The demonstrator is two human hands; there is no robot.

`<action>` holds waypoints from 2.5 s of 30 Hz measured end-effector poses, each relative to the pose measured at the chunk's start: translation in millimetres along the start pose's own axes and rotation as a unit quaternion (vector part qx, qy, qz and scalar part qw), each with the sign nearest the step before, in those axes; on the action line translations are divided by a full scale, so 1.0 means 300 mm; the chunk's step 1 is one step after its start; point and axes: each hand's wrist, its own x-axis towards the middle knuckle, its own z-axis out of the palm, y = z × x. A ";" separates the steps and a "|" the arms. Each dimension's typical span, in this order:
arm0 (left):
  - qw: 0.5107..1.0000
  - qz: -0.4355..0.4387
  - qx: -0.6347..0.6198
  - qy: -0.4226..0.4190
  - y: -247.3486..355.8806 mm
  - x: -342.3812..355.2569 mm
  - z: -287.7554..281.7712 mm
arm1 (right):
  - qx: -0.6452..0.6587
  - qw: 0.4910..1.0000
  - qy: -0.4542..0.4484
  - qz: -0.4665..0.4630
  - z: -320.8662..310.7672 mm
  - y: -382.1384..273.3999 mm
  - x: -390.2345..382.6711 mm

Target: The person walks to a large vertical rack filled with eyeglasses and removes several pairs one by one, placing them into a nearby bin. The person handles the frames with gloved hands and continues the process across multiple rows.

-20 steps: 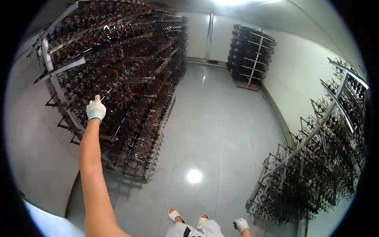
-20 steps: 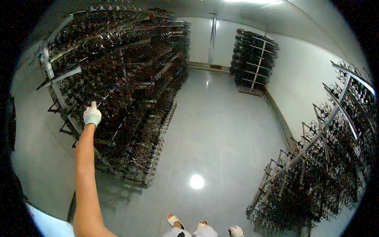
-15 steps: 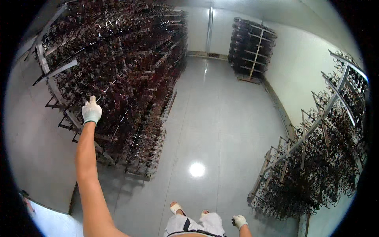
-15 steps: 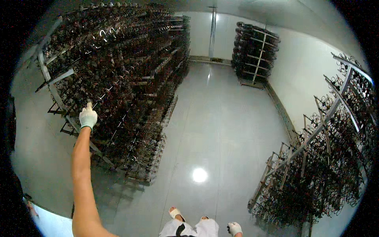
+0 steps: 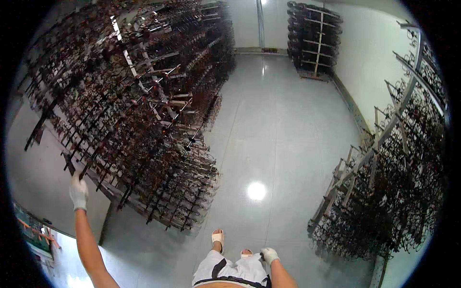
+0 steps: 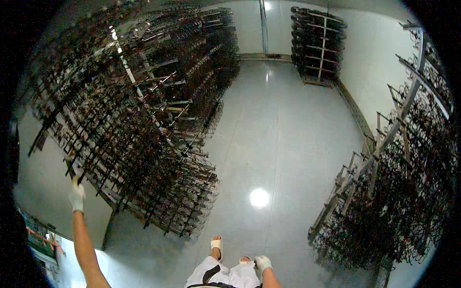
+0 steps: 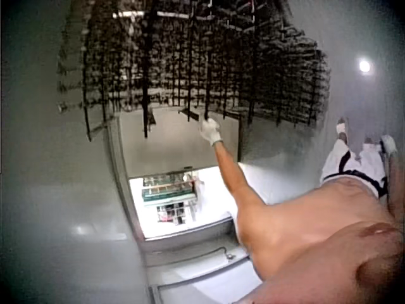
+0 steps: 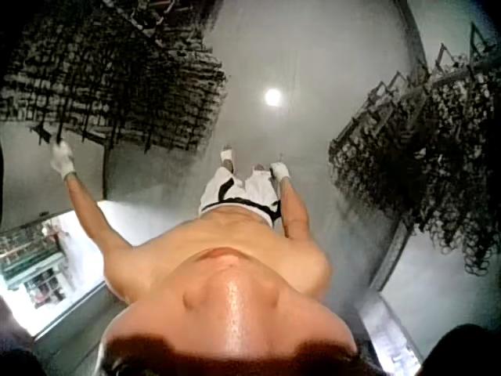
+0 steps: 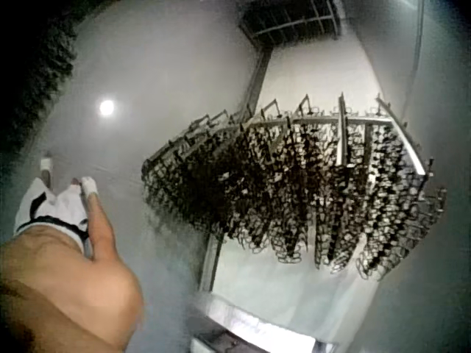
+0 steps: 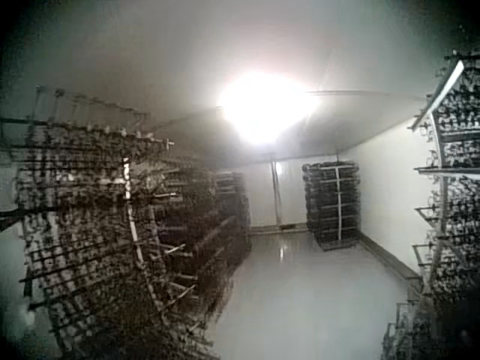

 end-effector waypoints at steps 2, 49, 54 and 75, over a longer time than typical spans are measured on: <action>0.996 0.052 0.073 -0.010 -0.046 -0.018 -0.128 | 0.023 0.994 0.046 -0.098 0.077 -0.069 0.045; 0.913 -0.268 0.235 0.198 0.295 -2.736 -2.192 | 0.378 0.665 0.347 -0.543 -0.770 -0.613 -1.197; 0.893 -0.282 0.272 0.222 0.470 -2.843 -2.299 | 0.404 0.677 0.298 -0.538 -0.746 -0.564 -1.363; 0.524 -0.453 0.650 0.314 2.441 -3.410 -2.422 | 0.286 0.484 0.032 -0.826 -0.674 -0.572 -1.434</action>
